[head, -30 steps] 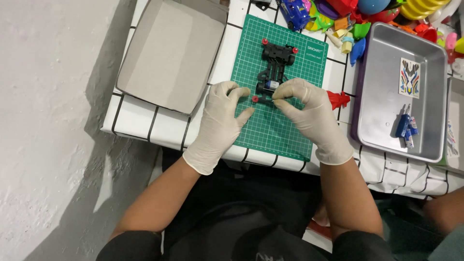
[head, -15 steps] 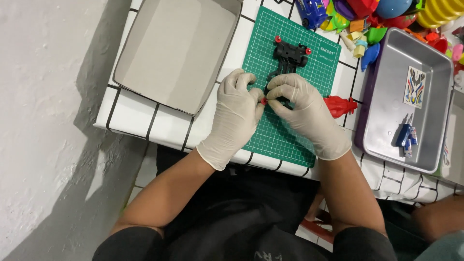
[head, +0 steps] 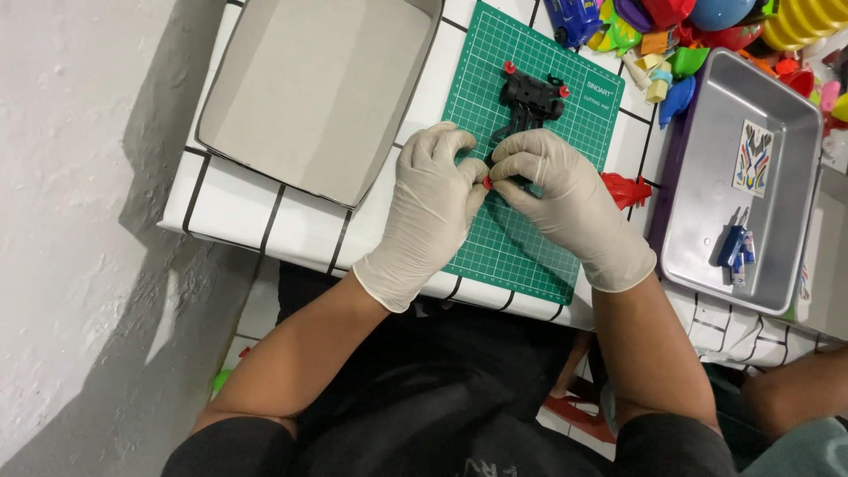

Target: Assembling a small plastic toy car model by attaching gears, wheels, and a red body shell to a black chassis.

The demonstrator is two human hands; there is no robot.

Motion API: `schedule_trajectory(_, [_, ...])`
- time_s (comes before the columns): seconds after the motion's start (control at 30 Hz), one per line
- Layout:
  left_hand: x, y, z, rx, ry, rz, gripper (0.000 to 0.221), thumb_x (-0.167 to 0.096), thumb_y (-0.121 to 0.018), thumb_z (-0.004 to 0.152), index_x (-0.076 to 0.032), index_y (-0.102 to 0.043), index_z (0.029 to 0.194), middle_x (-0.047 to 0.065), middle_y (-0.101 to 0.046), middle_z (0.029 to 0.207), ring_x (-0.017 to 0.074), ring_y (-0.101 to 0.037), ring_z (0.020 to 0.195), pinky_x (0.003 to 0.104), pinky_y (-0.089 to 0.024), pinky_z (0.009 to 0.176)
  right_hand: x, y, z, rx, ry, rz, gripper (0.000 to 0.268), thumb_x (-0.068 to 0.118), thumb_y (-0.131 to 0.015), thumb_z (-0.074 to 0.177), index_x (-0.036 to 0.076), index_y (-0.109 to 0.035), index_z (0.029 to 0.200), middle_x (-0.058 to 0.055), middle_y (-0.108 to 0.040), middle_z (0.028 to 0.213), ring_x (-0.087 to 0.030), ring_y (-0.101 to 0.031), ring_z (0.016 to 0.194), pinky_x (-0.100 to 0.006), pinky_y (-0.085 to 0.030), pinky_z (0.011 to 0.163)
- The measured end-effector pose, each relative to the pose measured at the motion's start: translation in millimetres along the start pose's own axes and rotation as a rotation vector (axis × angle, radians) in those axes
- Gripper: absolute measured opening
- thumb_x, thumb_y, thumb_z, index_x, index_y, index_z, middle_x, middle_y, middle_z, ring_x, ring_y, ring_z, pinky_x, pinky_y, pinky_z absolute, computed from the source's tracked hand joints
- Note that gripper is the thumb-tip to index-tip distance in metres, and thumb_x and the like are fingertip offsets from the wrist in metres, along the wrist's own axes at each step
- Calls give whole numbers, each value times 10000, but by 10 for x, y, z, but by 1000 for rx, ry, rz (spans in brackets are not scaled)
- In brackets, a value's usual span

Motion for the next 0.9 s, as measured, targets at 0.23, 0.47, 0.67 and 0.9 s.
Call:
schedule_trajectory(0.23, [25,23,-16,2,-6,-27,130,-146,-769,902,-68,-681,958,91,-491,1120,320,-450,1263,535,-326,1082,-67,-24,25,46,10,-56,87,-82,-775,885,-36,-709,918,-181,-682,1023,-356,-674,998,-448,-561,848])
schedule_trajectory(0.47, [25,40,-15,-8,-24,-26,157,-193,-769,930,-77,-670,969,68,-477,1099,264,-467,1208,530,-334,1062,-172,-94,58,163,18,-121,75,-53,-755,903,-32,-706,956,-173,-675,1035,-356,-658,1004,-456,-559,825])
schedule_trajectory(0.67, [61,-22,-17,16,-26,-24,161,-209,-757,941,-86,-660,982,60,-477,1088,255,-470,1191,538,-334,1056,-112,-70,81,217,39,-194,67,-7,-758,903,-2,-712,952,-151,-673,1036,-338,-654,1010,-432,-562,821])
schedule_trajectory(0.9, [103,-101,-32,48,-20,-2,166,-254,-737,943,-117,-653,985,37,-463,1082,220,-448,1179,520,-309,1080,-181,-122,55,250,76,-291,107,12,-767,880,26,-727,978,-136,-677,1071,-323,-653,1045,-428,-564,853])
Point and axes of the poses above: each hand's wrist, its own z-axis towards the middle knuckle, its own y-axis out of the back of the hand, x = y × z, the point moved 5 cm from there along z, towards the middle knuckle
